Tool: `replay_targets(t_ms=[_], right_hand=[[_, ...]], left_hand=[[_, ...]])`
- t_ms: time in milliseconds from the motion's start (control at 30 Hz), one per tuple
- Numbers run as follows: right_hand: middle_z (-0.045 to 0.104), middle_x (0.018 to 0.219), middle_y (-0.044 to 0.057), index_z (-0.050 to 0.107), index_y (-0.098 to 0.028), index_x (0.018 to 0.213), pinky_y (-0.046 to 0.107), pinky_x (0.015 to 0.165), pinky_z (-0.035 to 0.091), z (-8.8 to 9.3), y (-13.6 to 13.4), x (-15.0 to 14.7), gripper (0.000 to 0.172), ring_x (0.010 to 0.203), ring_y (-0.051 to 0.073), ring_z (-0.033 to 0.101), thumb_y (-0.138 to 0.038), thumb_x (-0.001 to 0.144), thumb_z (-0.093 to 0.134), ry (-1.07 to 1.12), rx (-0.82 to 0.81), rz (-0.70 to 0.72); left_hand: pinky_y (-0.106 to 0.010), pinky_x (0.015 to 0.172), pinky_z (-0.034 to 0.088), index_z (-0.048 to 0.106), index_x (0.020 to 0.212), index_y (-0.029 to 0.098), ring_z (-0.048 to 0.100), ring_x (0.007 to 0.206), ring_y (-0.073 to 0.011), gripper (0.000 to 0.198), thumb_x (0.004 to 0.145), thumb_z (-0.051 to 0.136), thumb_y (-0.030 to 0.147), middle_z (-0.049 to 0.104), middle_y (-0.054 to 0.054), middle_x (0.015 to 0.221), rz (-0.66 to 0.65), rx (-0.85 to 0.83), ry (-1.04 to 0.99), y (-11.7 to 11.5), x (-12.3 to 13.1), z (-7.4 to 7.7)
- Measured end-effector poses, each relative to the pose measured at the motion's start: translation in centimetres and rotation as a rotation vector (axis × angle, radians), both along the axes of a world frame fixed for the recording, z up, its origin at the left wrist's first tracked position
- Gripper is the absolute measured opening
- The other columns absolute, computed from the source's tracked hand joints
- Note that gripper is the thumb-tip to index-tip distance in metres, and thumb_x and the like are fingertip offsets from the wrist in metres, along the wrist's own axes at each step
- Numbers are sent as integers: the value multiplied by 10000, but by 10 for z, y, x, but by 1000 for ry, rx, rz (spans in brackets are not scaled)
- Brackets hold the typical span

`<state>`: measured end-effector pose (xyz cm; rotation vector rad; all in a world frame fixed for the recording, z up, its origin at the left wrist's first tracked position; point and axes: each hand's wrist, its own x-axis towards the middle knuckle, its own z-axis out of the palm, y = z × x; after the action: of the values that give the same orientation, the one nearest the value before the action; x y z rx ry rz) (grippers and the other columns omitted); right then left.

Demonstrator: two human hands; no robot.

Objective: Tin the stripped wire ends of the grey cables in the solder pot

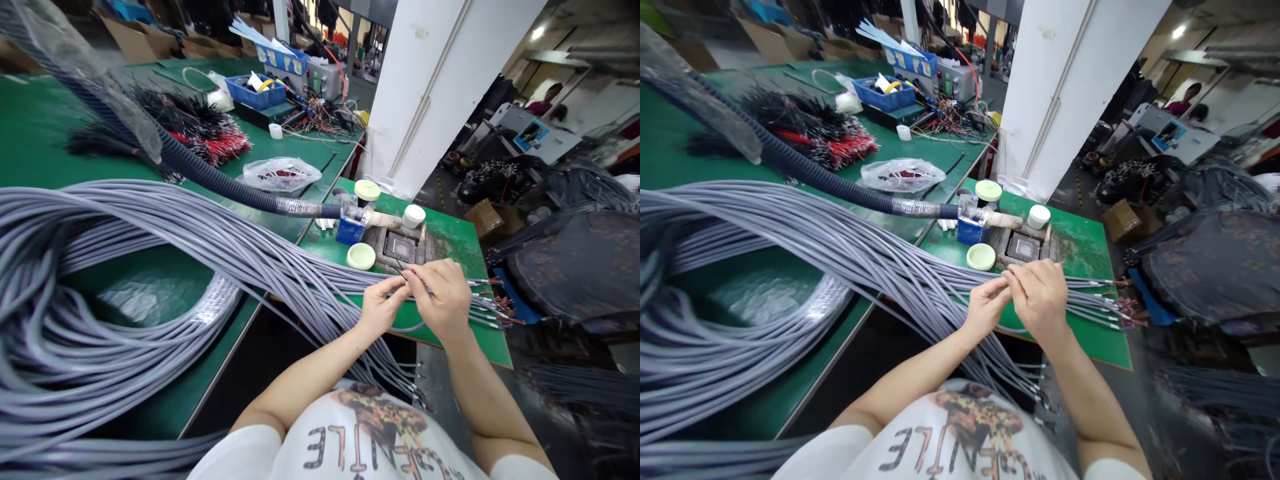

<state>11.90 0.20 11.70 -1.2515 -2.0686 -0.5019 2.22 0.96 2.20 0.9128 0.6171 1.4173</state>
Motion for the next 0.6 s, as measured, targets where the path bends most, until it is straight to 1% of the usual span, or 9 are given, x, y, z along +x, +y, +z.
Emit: replay_targets(t_ms=[100, 167, 300, 367, 467, 533, 600], right_hand=[[683, 752, 29, 703, -231, 948, 340, 673, 419, -8, -5, 4, 123, 694, 174, 582, -216, 841, 643, 73, -19, 34], [694, 758, 22, 705, -240, 965, 340, 668, 425, -12, -10, 5, 152, 686, 169, 593, -195, 825, 661, 122, -36, 62], [703, 799, 21, 704, -259, 962, 347, 685, 446, -11, -17, 8, 186, 695, 170, 613, -160, 808, 671, 221, -41, 91], [698, 799, 24, 702, -256, 945, 348, 692, 443, -9, -15, 8, 157, 706, 174, 611, -178, 814, 666, 205, -52, 79], [683, 776, 34, 693, -227, 912, 350, 698, 422, -7, -4, 3, 101, 731, 187, 592, -256, 817, 672, 109, -79, 50], [666, 743, 37, 683, -211, 870, 347, 687, 404, -7, 5, -3, 119, 724, 191, 574, -315, 813, 676, 50, -77, 29], [651, 709, 31, 668, -209, 816, 341, 668, 386, -7, 12, -9, 124, 696, 185, 556, -333, 822, 661, 12, -60, 14]], left_hand=[[-321, 809, 521, 760, 892, 193, 653, 810, -191, 245, 717, 749, 365, 739, -33, 878, 11, -57, -70, 4, -5, -3], [-305, 790, 525, 757, 887, 188, 653, 789, -175, 236, 716, 754, 350, 738, -29, 855, -7, -81, -92, 6, -9, -5], [-274, 724, 538, 754, 874, 191, 659, 746, -150, 196, 738, 740, 333, 738, -27, 815, -48, -149, -153, 8, -14, -8], [-275, 704, 544, 752, 883, 190, 662, 732, -149, 206, 738, 740, 337, 739, -33, 822, -62, -166, -176, 8, -15, -10], [-289, 700, 545, 751, 878, 177, 656, 708, -151, 243, 724, 748, 365, 735, -39, 833, -74, -160, -160, 7, -14, -12], [-295, 708, 539, 753, 871, 169, 650, 698, -155, 266, 719, 749, 387, 729, -35, 793, -72, -148, -133, 5, -13, -11], [-302, 727, 533, 757, 872, 164, 652, 711, -166, 281, 718, 746, 399, 728, -34, 768, -77, -125, -105, 3, -14, -9]])
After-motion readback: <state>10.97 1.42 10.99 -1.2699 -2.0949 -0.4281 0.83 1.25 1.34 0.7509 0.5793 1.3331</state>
